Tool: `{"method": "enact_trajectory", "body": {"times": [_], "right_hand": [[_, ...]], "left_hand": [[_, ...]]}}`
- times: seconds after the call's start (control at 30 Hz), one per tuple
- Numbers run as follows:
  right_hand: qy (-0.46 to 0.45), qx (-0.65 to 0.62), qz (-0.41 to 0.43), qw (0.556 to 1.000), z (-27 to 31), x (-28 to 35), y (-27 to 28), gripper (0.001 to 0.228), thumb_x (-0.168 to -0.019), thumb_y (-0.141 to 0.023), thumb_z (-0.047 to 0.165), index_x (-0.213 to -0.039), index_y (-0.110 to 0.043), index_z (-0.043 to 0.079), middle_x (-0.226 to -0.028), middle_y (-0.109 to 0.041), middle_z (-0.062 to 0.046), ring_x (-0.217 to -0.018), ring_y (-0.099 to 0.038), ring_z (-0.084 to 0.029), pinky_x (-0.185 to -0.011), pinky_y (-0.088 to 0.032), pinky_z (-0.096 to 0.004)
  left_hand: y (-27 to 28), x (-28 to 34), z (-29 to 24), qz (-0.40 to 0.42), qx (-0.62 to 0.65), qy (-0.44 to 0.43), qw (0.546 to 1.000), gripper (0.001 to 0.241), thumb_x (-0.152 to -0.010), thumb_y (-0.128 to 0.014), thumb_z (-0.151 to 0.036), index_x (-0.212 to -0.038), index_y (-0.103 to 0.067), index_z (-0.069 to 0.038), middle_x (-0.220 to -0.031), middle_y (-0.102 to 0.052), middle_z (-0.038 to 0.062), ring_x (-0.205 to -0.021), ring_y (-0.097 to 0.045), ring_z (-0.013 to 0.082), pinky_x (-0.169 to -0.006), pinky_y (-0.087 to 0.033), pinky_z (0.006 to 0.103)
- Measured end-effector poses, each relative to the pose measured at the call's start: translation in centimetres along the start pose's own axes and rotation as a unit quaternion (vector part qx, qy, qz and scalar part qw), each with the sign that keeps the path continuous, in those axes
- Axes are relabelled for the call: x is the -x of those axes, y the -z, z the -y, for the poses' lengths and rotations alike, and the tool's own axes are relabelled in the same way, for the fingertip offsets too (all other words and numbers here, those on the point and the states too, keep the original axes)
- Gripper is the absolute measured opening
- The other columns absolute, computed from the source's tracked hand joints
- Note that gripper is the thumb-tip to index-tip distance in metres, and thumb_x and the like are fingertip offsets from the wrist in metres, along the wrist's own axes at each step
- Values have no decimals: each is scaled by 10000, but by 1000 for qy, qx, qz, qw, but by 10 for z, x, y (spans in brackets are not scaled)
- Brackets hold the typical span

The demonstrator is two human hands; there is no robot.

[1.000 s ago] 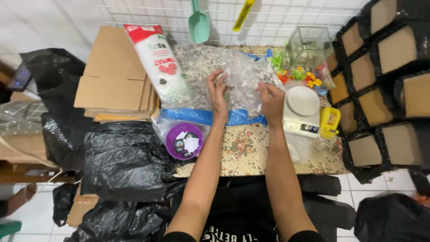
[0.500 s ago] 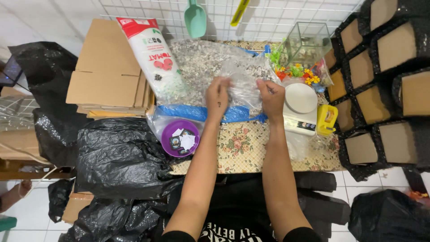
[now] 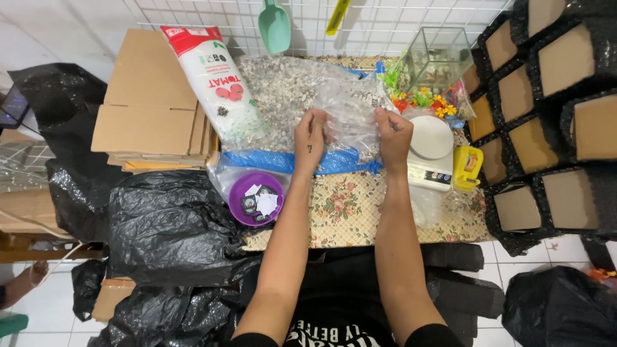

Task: Scooping granular material into bags, weighing them, and packing them into a cardboard box

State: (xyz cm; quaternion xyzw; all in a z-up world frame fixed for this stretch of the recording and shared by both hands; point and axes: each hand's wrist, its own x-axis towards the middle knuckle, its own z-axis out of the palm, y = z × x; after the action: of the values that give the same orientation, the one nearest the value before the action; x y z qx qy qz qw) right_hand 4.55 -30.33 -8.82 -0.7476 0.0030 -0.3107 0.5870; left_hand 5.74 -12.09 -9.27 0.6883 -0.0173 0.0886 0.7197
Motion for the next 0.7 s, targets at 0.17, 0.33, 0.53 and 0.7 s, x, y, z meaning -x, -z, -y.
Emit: {"method": "enact_trajectory", "body": {"times": [0.17, 0.33, 0.53, 0.7], "right_hand": [[-3, -10, -5, 1000, -3, -1, 0, 393, -1039, -714, 212, -665, -641, 118, -518, -418, 100, -607, -375, -27, -606, -385, -204], [-9, -3, 1, 1000, -7, -1, -2, 345, -1022, -714, 191, -688, -679, 113, -507, -442, 88, -587, -400, -25, -609, -406, -208], [-3, 1, -22, 1000, 14, 1, -12, 307, -1048, -646, 205, -767, -717, 103, -559, -484, 47, -614, -442, -39, -665, -433, -225], [21, -21, 19, 999, 3, 14, -36, 293, -1087, -534, 230, -861, -651, 86, -630, -523, -32, -634, -483, -144, -672, -445, -303]], "left_hand": [[5, -3, -3, -1, 44, 5, 999, 282, -1059, -517, -355, -899, -621, -147, -480, -606, 63, -458, -623, 137, -464, -447, 215], [9, -7, -10, -96, 90, -52, 990, 143, -1009, -653, -276, -948, -707, -160, -605, -676, 69, -576, -638, 83, -533, -485, 200], [4, -3, -30, -125, 192, -104, 968, 469, -1078, -567, -324, -1464, -379, -135, -1215, -588, 108, -1016, -631, 167, -950, -525, 308], [-14, 6, -1, 23, 49, -3, 999, 681, -952, -628, -652, -1423, -584, -162, -1217, -677, 225, -1164, -658, 378, -1054, -483, 505]]}}
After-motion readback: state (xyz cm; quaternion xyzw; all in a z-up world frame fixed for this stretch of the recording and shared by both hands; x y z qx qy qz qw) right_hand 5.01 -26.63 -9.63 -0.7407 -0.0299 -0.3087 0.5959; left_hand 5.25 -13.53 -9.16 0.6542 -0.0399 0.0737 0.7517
